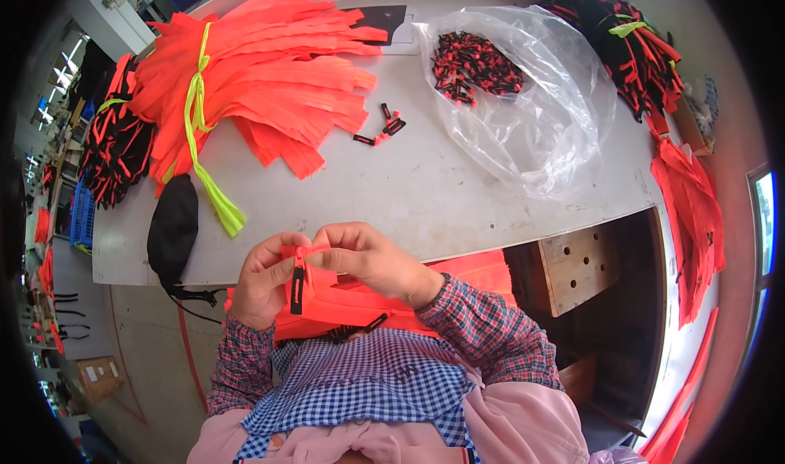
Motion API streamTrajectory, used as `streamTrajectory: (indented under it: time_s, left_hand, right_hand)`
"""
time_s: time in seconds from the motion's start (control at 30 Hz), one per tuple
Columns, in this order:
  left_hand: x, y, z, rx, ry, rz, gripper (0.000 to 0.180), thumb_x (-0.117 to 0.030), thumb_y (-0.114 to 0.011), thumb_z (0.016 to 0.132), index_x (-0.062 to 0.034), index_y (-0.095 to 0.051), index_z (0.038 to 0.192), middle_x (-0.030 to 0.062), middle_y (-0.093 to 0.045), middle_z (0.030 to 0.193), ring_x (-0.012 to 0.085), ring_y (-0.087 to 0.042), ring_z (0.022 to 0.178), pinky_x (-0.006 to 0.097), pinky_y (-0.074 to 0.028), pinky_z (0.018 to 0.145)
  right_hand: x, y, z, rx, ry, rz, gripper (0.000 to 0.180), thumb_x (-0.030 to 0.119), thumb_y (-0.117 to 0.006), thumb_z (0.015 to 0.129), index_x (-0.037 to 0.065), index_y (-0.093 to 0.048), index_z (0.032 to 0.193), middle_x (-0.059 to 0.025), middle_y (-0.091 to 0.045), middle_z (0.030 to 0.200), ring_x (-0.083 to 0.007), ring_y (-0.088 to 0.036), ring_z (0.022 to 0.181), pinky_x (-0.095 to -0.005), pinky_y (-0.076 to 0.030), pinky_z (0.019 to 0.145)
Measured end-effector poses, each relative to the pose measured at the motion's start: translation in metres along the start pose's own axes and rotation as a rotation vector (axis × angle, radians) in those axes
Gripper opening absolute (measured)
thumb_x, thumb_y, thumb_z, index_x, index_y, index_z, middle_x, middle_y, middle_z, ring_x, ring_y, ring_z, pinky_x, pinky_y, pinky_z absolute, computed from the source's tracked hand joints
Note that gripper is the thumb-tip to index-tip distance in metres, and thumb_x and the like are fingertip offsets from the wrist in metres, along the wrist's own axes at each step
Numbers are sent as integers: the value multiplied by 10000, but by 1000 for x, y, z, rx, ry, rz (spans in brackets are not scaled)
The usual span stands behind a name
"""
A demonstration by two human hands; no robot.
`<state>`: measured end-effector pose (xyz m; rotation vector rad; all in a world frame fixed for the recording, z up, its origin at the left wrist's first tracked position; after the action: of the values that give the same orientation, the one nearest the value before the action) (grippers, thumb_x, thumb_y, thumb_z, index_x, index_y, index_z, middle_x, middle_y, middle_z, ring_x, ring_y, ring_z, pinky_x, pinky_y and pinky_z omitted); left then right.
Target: Manually attaching plastic sliders or components to fabric zipper strips at a workbench.
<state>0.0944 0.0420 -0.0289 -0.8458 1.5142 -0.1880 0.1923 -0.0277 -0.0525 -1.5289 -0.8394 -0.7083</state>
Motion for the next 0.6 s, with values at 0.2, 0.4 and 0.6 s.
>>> streamTrajectory:
  time_s: [0.2,0.4,0.6]
  left_hand:
    - [-18,2,-6,-81,-156,508,351,-25,-656,969,32,-587,1308,73,-679,1151,142,-646,1059,279,-512,951]
    - [-38,-7,-14,-134,-394,962,249,44,-711,872,25,-706,1121,107,-717,1027,179,-697,928,281,-550,803]
    - [-39,-20,-19,-153,-486,1192,231,87,-740,800,9,-736,1018,118,-724,954,223,-713,803,295,-560,678]
  right_hand:
    - [41,-8,-9,-101,517,-643,136,68,-671,967,8,-697,1086,-56,-637,931,-141,-612,804,-269,-501,683]
    - [46,-13,-13,-58,638,-663,223,60,-737,903,34,-715,1123,-106,-655,1015,-220,-649,870,-322,-538,753]
    - [49,-21,-20,-84,727,-849,260,114,-820,839,42,-716,1066,-94,-634,960,-238,-651,885,-339,-544,748]
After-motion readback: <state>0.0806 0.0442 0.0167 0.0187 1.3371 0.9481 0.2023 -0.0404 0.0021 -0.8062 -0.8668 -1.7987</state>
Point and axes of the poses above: each hand's wrist, its own z-axis towards the middle knuckle, its own y-axis out of the back of the hand, x = y × z, the point moved 8 cm from there along z, towards the middle knuckle
